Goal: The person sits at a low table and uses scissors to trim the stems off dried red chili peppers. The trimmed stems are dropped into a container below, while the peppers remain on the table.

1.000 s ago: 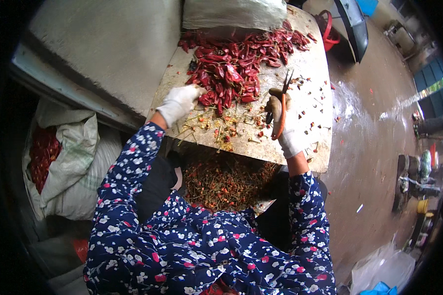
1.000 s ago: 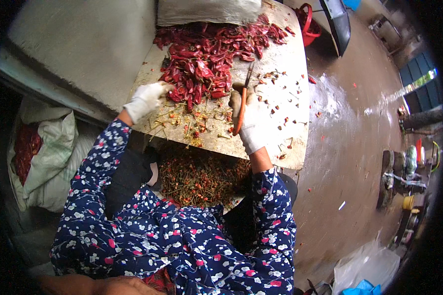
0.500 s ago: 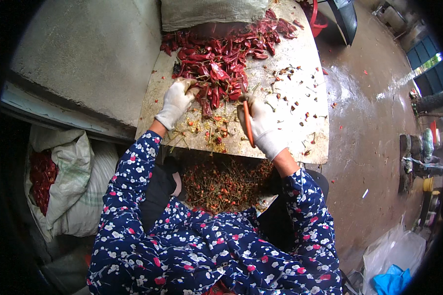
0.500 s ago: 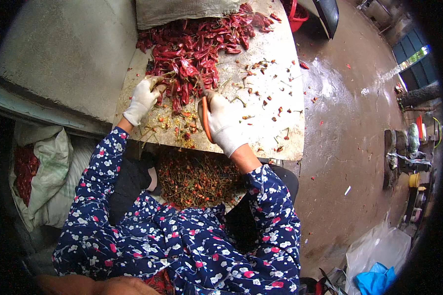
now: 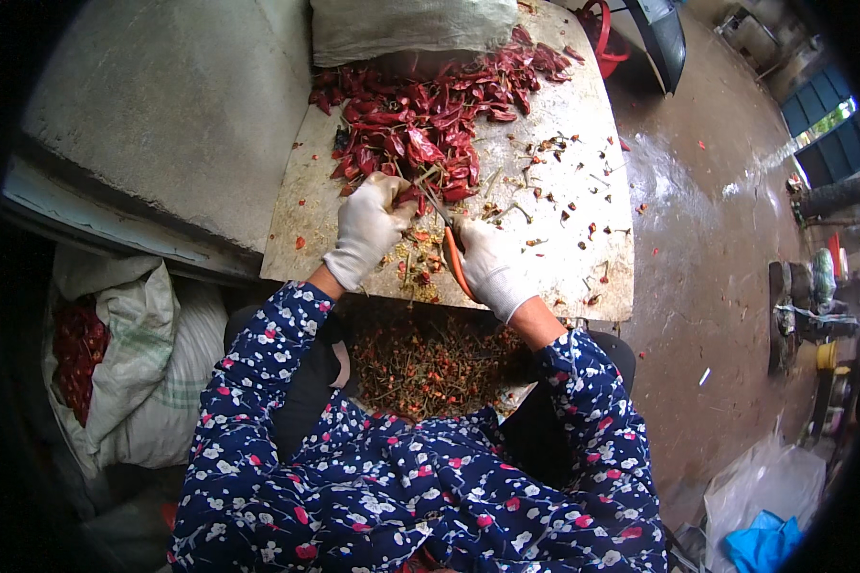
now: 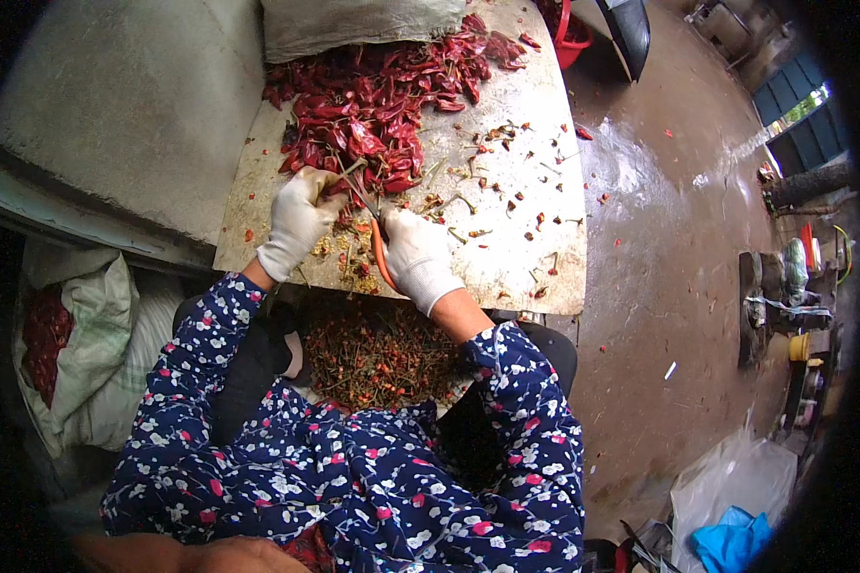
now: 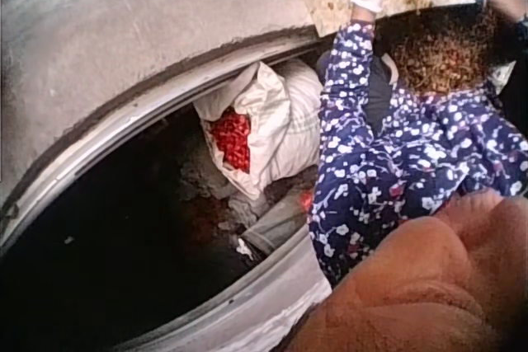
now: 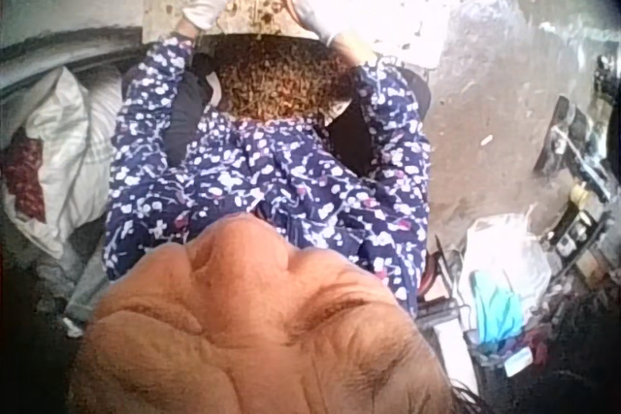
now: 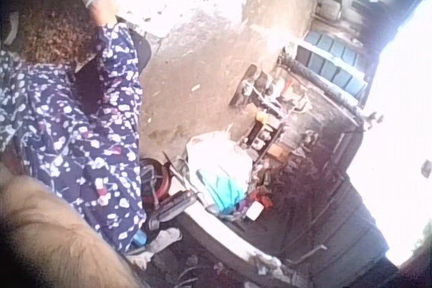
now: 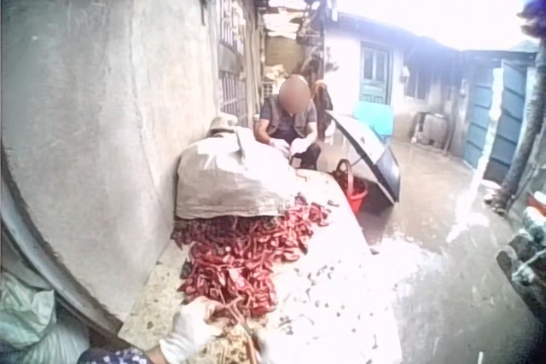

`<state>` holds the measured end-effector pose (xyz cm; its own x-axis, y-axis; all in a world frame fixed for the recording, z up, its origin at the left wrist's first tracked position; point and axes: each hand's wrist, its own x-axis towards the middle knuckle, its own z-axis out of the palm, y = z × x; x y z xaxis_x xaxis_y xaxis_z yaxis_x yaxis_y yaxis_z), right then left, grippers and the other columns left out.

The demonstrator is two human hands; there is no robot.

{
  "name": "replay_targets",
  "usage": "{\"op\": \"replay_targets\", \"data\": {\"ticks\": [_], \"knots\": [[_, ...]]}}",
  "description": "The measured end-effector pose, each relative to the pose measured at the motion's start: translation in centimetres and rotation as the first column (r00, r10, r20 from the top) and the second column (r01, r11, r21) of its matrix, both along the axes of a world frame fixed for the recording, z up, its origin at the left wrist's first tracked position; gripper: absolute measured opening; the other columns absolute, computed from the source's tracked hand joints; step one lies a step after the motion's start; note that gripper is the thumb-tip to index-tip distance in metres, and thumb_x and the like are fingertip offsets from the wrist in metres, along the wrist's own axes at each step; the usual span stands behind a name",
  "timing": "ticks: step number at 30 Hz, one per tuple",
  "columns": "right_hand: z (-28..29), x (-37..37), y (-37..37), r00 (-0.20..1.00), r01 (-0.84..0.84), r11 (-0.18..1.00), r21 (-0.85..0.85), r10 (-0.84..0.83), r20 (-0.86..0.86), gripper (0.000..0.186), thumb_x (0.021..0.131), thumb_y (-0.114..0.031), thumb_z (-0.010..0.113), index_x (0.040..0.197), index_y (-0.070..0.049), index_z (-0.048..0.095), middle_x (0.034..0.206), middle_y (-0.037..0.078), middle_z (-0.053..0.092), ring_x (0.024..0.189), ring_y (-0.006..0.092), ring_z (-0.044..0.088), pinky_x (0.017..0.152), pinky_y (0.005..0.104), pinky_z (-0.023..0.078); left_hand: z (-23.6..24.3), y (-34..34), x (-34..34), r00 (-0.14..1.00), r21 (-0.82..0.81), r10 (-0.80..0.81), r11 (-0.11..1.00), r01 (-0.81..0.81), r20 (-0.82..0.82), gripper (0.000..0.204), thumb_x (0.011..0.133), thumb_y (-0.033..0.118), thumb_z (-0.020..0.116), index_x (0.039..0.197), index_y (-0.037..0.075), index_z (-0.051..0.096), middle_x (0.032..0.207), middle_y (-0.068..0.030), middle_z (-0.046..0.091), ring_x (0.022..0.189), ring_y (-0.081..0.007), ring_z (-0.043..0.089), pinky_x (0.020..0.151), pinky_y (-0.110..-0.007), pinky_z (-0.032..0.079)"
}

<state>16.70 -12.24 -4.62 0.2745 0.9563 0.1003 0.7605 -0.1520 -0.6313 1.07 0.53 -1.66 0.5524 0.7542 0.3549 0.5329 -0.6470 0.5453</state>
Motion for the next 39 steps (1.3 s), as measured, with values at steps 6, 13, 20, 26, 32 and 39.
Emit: {"op": "replay_targets", "data": {"ticks": [6, 13, 20, 26, 32, 39], "knots": [[0.0, 0.5, 0.1, 0.976, -0.082, 0.984, -0.156, 0.048, -0.212, 0.024, 0.096, -0.025, 0.057, 0.095, -0.004, 0.069, 0.075, 0.02, 0.069, 0.07, 0.0371, 0.07, 0.062, 0.0441, 0.053, -0.9, 0.0, 0.0, 0.988, 0.089, -0.141, 0.987, 0.135, 0.061, 0.027, 0.085, 0.009, 0.072, 0.11, 0.003, 0.069, 0.098, -0.0117, 0.071, 0.081, -0.0249, 0.07, 0.071, -0.034, 0.057], [2.6, -0.2, -0.9, -0.234, -0.236, 0.96, 0.152, 0.096, -0.968, 0.036, 0.101, -0.033, 0.058, 0.118, -0.003, 0.065, 0.063, -0.008, 0.04, 0.051, 0.0064, 0.039, 0.05, 0.0252, 0.034, -2.3, 0.2, 0.5, 0.66, -0.711, 0.272, 0.346, 0.612, 0.7, 0.029, 0.097, -0.003, 0.058, 0.126, -0.003, 0.06, 0.107, -0.0089, 0.072, 0.086, -0.0103, 0.068, 0.073, -0.024, 0.057], [0.8, 2.7, 0.0, -0.36, 0.541, 0.831, -0.131, 0.088, -0.929, 0.042, 0.102, -0.031, 0.052, 0.128, 0.002, 0.054, 0.082, 0.0, 0.052, 0.074, 0.0175, 0.054, 0.076, 0.0367, 0.05, -0.9, 3.1, -2.2, 0.889, -0.676, 0.1, 0.689, 0.262, 0.447, 0.031, 0.092, 0.006, 0.07, 0.119, -0.005, 0.059, 0.102, -0.0112, 0.07, 0.086, -0.0149, 0.067, 0.08, -0.028, 0.059], [-2.3, 1.8, -0.5, -0.267, 0.386, 0.92, -0.064, 0.045, -0.963, 0.044, 0.103, -0.037, 0.049, 0.124, 0.001, 0.055, 0.095, 0.008, 0.063, 0.082, 0.0238, 0.064, 0.079, 0.0419, 0.055, -3.7, 5.9, -3.1, 0.958, -0.314, -0.231, 0.934, 0.17, -0.168, 0.043, 0.086, 0.004, 0.057, 0.129, 0.002, 0.06, 0.115, -0.0167, 0.069, 0.099, -0.0277, 0.069, 0.091, -0.038, 0.056], [-1.3, 3.0, 0.1, -0.214, 0.401, 0.912, -0.081, 0.007, -0.977, 0.044, 0.105, -0.034, 0.046, 0.128, 0.003, 0.053, 0.091, 0.008, 0.06, 0.079, 0.0222, 0.062, 0.075, 0.0397, 0.055, -6.3, 4.6, -2.3, 0.649, -0.137, -0.292, 0.95, 0.28, -0.702, 0.038, 0.085, 0.017, 0.067, 0.123, 0.022, 0.069, 0.111, -0.0167, 0.066, 0.102, -0.0358, 0.066, 0.088, -0.045, 0.055], [-1.9, 2.2, 0.2, -0.065, 0.318, 0.948, -0.003, 0.019, -0.998, 0.045, 0.103, -0.035, 0.053, 0.128, 0.002, 0.057, 0.089, 0.006, 0.061, 0.074, 0.0174, 0.062, 0.068, 0.0327, 0.054, -7.6, 4.4, -1.2, 0.795, -0.15, -0.251, 0.968, 0.202, -0.552, 0.026, 0.09, 0.022, 0.07, 0.116, 0.016, 0.073, 0.11, -0.0148, 0.067, 0.099, -0.0354, 0.066, 0.086, -0.043, 0.055]]}}
